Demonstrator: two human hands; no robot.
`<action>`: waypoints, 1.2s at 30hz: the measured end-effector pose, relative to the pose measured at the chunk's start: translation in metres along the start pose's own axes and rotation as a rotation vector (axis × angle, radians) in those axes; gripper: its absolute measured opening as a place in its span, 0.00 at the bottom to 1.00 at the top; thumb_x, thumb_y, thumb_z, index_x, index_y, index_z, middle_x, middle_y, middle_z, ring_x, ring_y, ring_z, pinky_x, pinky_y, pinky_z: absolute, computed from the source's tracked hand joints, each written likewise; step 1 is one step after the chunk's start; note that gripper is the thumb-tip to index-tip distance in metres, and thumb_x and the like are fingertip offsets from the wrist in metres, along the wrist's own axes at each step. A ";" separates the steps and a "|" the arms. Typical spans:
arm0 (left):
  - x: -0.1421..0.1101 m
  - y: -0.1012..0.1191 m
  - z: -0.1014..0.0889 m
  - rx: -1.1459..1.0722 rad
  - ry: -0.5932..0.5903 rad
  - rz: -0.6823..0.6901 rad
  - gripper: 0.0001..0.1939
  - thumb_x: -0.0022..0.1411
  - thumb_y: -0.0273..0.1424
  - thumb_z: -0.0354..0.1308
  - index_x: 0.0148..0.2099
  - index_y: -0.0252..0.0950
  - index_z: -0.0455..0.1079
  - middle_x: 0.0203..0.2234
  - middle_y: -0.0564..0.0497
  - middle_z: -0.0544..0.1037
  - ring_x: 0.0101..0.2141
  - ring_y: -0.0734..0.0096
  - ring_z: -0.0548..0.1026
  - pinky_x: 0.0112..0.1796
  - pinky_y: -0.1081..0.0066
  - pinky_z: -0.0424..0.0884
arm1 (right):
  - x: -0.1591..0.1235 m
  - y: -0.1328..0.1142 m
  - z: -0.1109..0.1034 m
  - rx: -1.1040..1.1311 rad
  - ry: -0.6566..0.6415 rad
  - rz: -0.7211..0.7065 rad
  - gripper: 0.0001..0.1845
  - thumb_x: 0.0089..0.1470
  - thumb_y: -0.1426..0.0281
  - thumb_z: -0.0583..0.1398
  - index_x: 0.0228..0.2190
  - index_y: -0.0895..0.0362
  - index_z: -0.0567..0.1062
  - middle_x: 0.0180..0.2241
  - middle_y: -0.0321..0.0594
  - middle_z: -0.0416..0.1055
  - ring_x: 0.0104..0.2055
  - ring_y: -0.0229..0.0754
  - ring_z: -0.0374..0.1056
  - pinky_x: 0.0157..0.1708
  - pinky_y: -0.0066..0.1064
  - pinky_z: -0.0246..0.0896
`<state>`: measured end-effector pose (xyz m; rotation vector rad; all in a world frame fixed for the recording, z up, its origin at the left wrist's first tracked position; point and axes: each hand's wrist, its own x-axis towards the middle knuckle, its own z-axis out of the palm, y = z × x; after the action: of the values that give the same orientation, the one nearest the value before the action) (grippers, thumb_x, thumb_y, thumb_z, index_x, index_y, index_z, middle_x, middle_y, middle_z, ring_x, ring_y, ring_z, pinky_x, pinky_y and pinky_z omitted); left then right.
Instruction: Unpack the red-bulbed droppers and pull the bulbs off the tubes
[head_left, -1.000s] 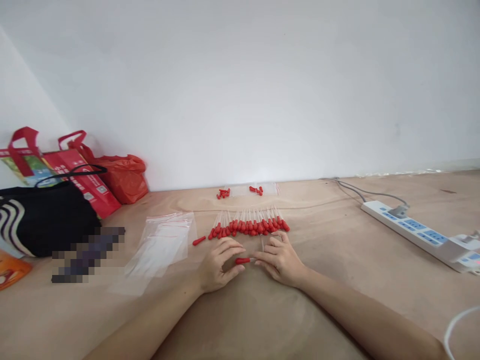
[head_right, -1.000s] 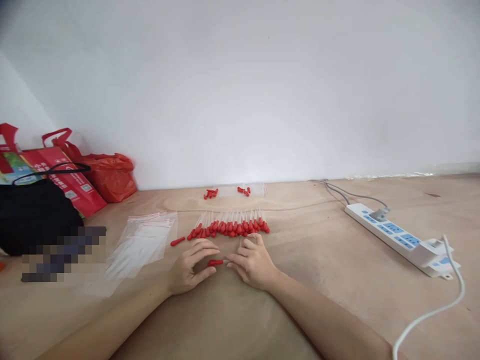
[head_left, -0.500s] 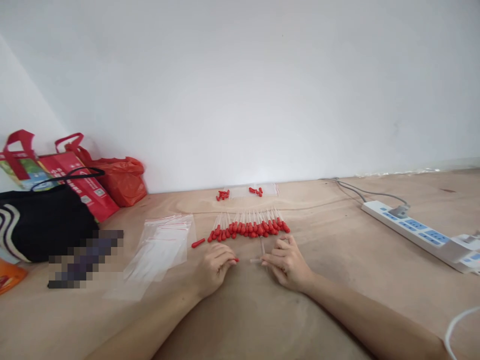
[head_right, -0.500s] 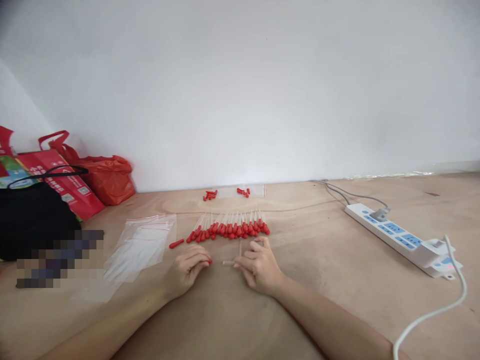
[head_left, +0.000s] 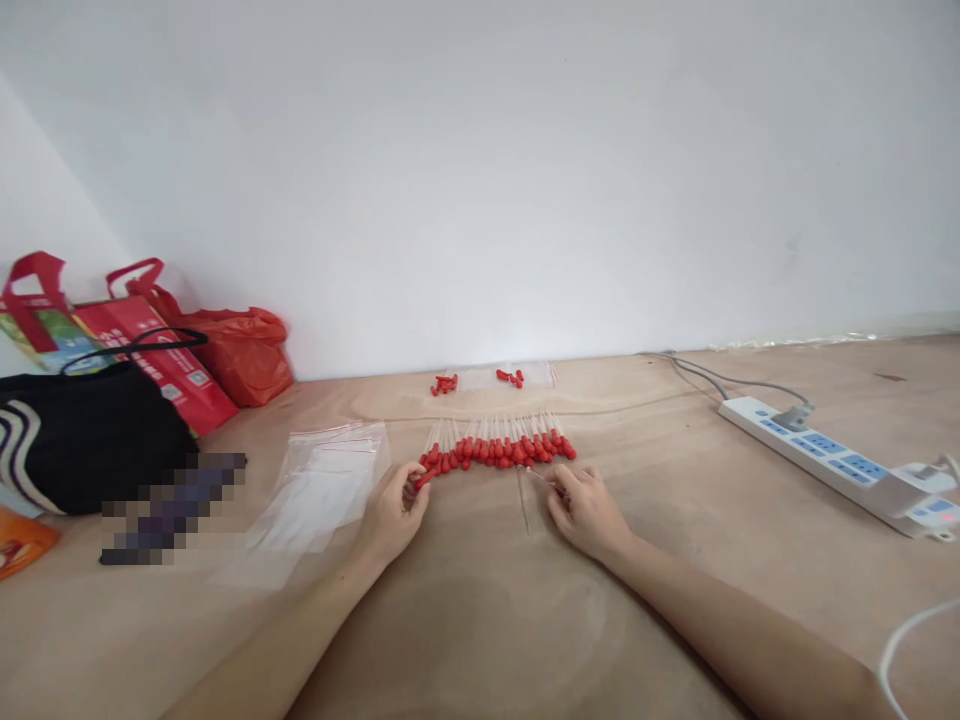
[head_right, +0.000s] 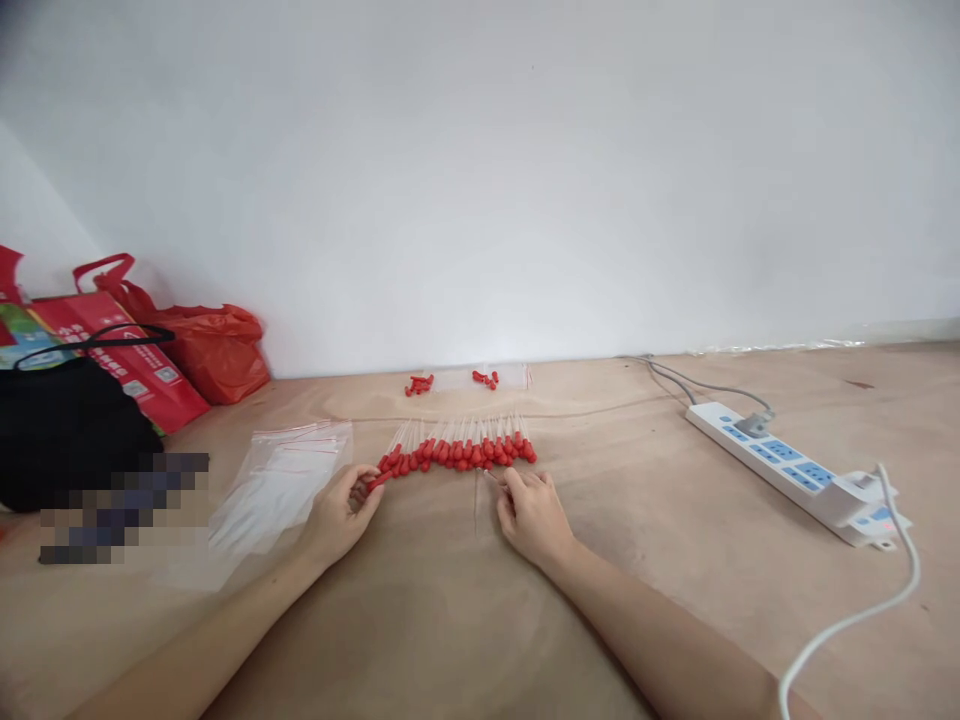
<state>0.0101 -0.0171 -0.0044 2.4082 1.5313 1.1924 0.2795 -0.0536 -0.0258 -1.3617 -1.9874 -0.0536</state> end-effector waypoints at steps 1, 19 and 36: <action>0.001 -0.001 -0.001 -0.001 -0.004 -0.017 0.06 0.55 0.31 0.48 0.34 0.35 0.63 0.25 0.53 0.68 0.22 0.76 0.68 0.26 0.74 0.68 | 0.000 0.000 0.001 -0.012 -0.017 -0.009 0.07 0.49 0.76 0.49 0.26 0.58 0.66 0.21 0.35 0.66 0.25 0.36 0.61 0.31 0.29 0.49; 0.000 -0.008 -0.009 -0.036 -0.049 -0.026 0.07 0.52 0.35 0.53 0.29 0.36 0.66 0.23 0.54 0.68 0.22 0.77 0.68 0.25 0.74 0.68 | 0.002 -0.017 -0.004 -0.026 -0.231 -0.056 0.11 0.56 0.67 0.48 0.32 0.57 0.68 0.29 0.40 0.64 0.34 0.39 0.60 0.37 0.33 0.49; 0.002 -0.007 -0.015 0.124 -0.056 -0.065 0.09 0.50 0.36 0.53 0.32 0.37 0.65 0.26 0.51 0.70 0.28 0.69 0.69 0.31 0.68 0.68 | 0.004 -0.016 -0.006 -0.044 -0.217 -0.013 0.13 0.55 0.65 0.49 0.39 0.55 0.68 0.33 0.40 0.66 0.38 0.41 0.60 0.36 0.33 0.47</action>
<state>-0.0044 -0.0166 0.0045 2.4228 1.7005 1.0385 0.2683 -0.0599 -0.0133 -1.4343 -2.1856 0.0466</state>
